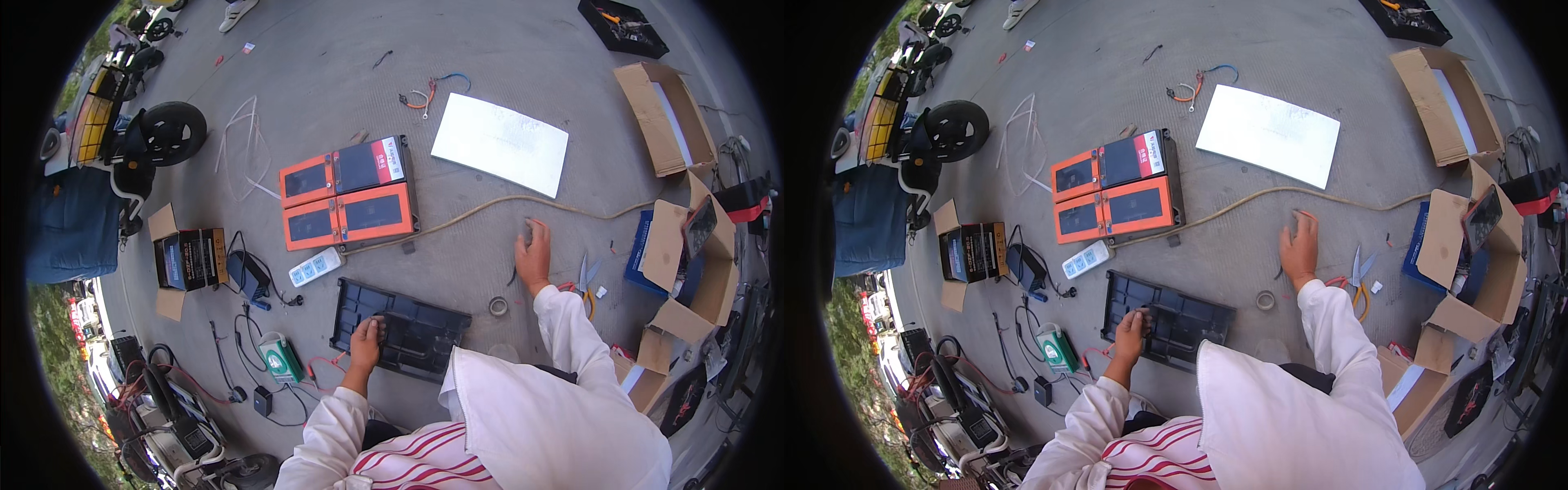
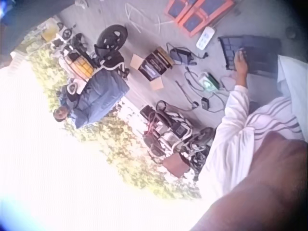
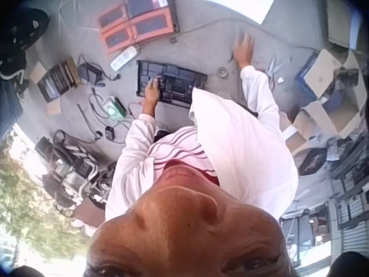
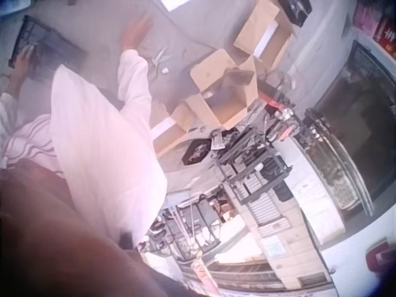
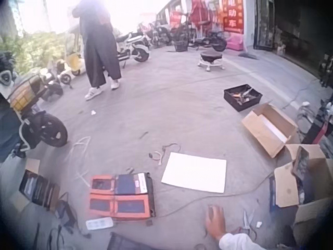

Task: The person uses a multimeter to test a battery pack inside a three-wheeled vehicle, then removes the pack and continues testing and manipulating wires on the ground. They handle a green battery charger, a red multimeter, and a black battery pack, connecting and disconnecting wires.

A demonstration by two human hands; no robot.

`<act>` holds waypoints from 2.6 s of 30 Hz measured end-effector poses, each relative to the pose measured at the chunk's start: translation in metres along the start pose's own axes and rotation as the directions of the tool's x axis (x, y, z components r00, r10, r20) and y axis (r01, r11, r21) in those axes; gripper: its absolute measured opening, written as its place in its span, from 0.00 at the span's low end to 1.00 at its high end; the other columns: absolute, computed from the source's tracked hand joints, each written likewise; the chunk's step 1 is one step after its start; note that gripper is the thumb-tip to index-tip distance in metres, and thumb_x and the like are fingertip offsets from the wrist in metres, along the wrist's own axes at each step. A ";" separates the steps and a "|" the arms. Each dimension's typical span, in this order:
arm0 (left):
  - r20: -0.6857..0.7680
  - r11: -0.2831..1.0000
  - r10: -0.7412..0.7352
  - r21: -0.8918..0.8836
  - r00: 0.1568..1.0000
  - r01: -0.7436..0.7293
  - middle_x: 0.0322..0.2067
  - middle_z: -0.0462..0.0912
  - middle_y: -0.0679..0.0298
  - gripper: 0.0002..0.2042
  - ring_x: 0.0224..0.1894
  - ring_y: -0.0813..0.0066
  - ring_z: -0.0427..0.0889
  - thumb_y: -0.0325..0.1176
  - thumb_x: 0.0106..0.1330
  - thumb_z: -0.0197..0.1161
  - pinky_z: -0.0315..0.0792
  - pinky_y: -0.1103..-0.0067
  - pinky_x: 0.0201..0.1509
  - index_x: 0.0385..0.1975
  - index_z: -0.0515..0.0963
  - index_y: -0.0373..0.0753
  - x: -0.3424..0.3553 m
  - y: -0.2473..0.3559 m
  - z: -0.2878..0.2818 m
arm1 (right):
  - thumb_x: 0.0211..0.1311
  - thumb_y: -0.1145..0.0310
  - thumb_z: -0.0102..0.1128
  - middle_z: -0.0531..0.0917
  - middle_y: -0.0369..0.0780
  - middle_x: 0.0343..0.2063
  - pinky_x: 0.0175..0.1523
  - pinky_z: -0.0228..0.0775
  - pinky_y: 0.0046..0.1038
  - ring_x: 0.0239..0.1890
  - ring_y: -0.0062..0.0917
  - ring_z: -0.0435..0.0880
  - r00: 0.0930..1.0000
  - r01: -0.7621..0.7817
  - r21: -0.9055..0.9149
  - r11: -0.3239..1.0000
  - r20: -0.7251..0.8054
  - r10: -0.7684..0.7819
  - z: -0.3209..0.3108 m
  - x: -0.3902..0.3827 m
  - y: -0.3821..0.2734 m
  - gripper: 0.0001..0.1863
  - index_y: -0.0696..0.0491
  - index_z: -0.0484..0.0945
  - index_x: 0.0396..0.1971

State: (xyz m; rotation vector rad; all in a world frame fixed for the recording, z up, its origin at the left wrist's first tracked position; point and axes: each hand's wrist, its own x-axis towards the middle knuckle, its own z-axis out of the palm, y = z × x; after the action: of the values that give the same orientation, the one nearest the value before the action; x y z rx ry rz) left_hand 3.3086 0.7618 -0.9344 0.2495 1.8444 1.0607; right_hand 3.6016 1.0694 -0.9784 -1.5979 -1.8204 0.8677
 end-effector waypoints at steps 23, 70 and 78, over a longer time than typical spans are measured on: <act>0.050 0.814 0.328 0.492 0.943 -0.309 0.61 0.75 0.56 0.14 0.62 0.53 0.73 0.31 0.69 0.60 0.67 0.69 0.66 0.53 0.81 0.45 -0.065 -0.018 0.017 | 0.61 0.75 0.58 0.76 0.45 0.44 0.52 0.69 0.34 0.43 0.34 0.75 0.968 0.195 -0.090 0.977 0.176 -0.178 0.009 -0.038 -0.018 0.18 0.58 0.75 0.52; -0.019 0.799 0.463 0.440 0.886 -0.409 0.36 0.82 0.54 0.07 0.39 0.55 0.82 0.31 0.70 0.57 0.75 0.71 0.44 0.40 0.81 0.38 -0.046 0.000 -0.002 | 0.66 0.63 0.58 0.83 0.55 0.38 0.47 0.73 0.44 0.44 0.54 0.81 0.762 0.025 0.000 1.000 0.647 -0.019 0.030 -0.115 -0.054 0.15 0.58 0.76 0.47; -0.100 0.818 0.489 0.398 0.866 -0.416 0.39 0.83 0.54 0.08 0.44 0.54 0.82 0.31 0.70 0.56 0.74 0.69 0.49 0.42 0.81 0.38 -0.042 -0.008 -0.012 | 0.66 0.69 0.60 0.82 0.42 0.31 0.41 0.74 0.28 0.32 0.25 0.80 0.743 -0.062 0.129 0.990 0.668 -0.041 0.037 -0.110 -0.040 0.19 0.60 0.73 0.54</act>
State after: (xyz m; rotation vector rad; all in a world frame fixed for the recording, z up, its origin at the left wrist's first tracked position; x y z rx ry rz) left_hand 3.3225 0.7261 -0.9115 0.8758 2.2254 1.0765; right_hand 3.5623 0.9536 -0.9706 -1.2805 -2.1393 1.7115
